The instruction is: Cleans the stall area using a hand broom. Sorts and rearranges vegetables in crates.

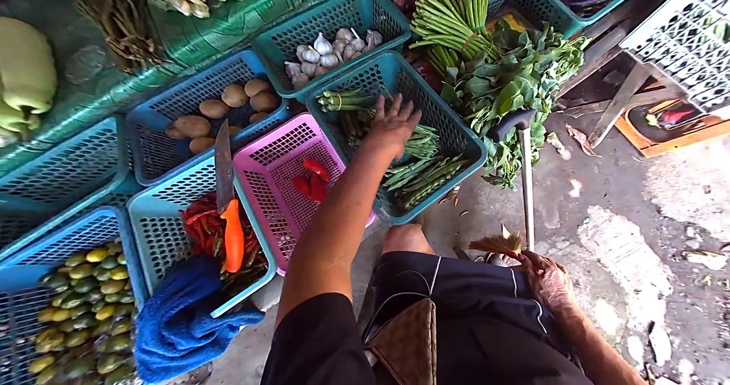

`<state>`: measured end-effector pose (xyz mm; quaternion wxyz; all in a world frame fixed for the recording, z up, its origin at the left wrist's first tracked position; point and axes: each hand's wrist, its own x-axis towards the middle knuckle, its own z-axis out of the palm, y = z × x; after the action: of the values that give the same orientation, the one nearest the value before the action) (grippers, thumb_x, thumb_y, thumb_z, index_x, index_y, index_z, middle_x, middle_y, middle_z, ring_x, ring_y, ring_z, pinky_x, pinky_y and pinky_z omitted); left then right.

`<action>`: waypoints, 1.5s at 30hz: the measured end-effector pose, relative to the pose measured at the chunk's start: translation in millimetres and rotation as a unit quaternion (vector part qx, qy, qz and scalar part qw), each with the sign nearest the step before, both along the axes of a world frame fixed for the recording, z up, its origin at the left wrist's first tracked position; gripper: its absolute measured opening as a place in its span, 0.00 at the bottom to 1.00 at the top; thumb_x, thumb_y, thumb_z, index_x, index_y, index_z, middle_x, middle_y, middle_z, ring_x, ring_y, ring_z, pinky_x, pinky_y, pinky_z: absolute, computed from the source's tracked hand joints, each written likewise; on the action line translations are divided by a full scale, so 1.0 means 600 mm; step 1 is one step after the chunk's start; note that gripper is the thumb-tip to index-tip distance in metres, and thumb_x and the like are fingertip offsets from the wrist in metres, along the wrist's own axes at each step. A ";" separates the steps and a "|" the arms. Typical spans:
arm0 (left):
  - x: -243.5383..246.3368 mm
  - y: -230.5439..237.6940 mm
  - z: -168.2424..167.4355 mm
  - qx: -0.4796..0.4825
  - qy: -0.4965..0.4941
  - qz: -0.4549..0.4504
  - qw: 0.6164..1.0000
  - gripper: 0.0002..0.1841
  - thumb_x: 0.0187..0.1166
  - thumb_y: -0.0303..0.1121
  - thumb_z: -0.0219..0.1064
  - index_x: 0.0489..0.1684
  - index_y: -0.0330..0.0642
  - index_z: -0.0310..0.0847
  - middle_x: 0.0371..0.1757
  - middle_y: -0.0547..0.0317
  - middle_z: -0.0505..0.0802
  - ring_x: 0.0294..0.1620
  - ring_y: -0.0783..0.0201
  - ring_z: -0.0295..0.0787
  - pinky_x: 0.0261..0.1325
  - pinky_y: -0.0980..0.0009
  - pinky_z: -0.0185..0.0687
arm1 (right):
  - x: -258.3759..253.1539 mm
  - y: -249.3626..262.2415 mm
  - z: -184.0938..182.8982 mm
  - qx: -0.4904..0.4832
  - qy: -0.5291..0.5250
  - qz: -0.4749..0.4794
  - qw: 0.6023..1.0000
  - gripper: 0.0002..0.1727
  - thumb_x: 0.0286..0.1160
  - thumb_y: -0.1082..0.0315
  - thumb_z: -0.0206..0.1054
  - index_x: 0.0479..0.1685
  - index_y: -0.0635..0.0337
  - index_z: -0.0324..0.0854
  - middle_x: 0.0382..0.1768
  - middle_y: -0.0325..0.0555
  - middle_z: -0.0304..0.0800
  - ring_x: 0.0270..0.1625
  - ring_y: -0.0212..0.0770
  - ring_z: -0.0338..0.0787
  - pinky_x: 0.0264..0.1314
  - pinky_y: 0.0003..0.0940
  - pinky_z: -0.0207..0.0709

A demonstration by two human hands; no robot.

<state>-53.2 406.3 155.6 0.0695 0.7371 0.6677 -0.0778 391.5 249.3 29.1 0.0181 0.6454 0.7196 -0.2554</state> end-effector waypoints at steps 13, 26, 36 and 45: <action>-0.044 -0.016 0.146 0.106 -0.200 0.171 0.959 0.44 0.53 0.32 0.84 0.80 0.41 0.72 0.72 0.43 0.86 0.79 0.44 0.78 0.84 0.30 0.55 | 0.003 0.003 -0.003 0.000 0.015 -0.006 1.000 0.25 0.91 0.48 0.53 0.63 0.53 0.90 0.57 0.52 0.95 0.67 0.55 0.90 0.80 0.62 0.68; 0.007 -0.062 0.195 0.018 -0.202 0.156 0.967 0.43 0.56 0.40 0.81 0.80 0.46 0.70 0.68 0.43 0.87 0.71 0.42 0.82 0.65 0.33 0.75 | 0.003 0.000 -0.001 -0.004 0.008 -0.005 1.000 0.24 0.91 0.50 0.54 0.64 0.54 0.89 0.59 0.52 0.95 0.69 0.56 0.88 0.80 0.61 0.67; 0.045 -0.071 0.132 -0.095 -0.153 0.099 0.979 0.55 0.53 0.54 0.88 0.89 0.52 0.65 0.77 0.35 0.79 0.78 0.31 0.73 0.73 0.25 0.64 | 0.003 0.003 -0.005 0.000 0.008 0.000 1.000 0.26 0.91 0.48 0.52 0.64 0.54 0.90 0.58 0.53 0.95 0.67 0.55 0.89 0.79 0.61 0.68; -0.004 -0.002 0.023 -0.054 -0.216 0.176 0.959 0.20 0.79 0.30 0.70 0.68 0.36 0.83 0.70 0.35 0.86 0.75 0.38 0.80 0.78 0.37 0.72 | 0.005 0.004 -0.009 0.014 0.018 0.002 1.000 0.25 0.91 0.49 0.53 0.63 0.55 0.90 0.57 0.55 0.95 0.66 0.59 0.90 0.76 0.66 0.70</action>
<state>-55.5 405.2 169.3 0.2648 0.6021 0.7508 0.0607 394.8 251.6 23.7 -0.0033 0.6394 0.7247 -0.2567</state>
